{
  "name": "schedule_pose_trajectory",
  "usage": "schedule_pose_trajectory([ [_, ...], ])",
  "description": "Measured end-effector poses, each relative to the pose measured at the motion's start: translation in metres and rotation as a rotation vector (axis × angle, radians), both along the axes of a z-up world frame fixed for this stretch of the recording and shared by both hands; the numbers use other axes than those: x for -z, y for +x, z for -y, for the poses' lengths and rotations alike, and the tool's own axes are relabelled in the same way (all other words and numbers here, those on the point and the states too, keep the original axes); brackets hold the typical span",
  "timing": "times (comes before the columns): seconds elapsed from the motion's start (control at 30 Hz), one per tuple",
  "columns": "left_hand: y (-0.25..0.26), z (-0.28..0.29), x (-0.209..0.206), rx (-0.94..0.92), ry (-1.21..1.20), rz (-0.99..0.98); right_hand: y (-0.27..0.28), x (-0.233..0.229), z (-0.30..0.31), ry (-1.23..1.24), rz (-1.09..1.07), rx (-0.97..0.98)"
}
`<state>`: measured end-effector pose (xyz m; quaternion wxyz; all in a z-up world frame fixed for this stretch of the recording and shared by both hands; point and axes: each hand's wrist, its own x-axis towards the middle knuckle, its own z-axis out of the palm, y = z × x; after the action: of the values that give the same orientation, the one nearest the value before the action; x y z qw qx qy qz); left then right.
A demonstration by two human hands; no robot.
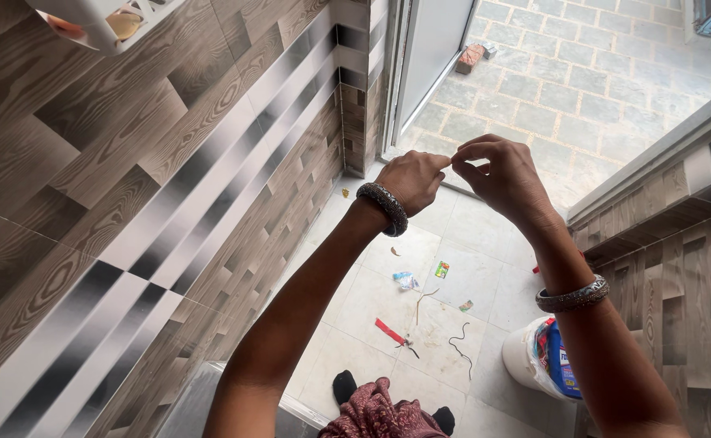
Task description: The person sorts through a white bucket filled with various waste items in a bathroom. They pick up and inspect several objects, including a small red packet, a black bottle, a blue toilet cleaner bottle, and a green sachet, before placing them back into the bucket. The person also handles a red plastic strip and a small green packet on the floor.
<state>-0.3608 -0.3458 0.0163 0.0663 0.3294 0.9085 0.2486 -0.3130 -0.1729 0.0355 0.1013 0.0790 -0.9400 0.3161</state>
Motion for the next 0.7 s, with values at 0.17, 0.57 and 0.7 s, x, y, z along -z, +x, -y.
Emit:
schedule_pose_trajectory([
  [0.17, -0.029, 0.031, -0.006, 0.000, -0.027, -0.014, -0.033, -0.002, 0.029, -0.017, -0.011, -0.002],
  [0.57, -0.107, 0.034, 0.001, 0.041, -0.020, 0.019, -0.103, 0.006, 0.036, -0.019, -0.007, 0.053],
  [0.7, -0.150, 0.020, 0.009, 0.077, 0.011, -0.012, -0.138, 0.013, 0.025, -0.039, -0.022, 0.099],
])
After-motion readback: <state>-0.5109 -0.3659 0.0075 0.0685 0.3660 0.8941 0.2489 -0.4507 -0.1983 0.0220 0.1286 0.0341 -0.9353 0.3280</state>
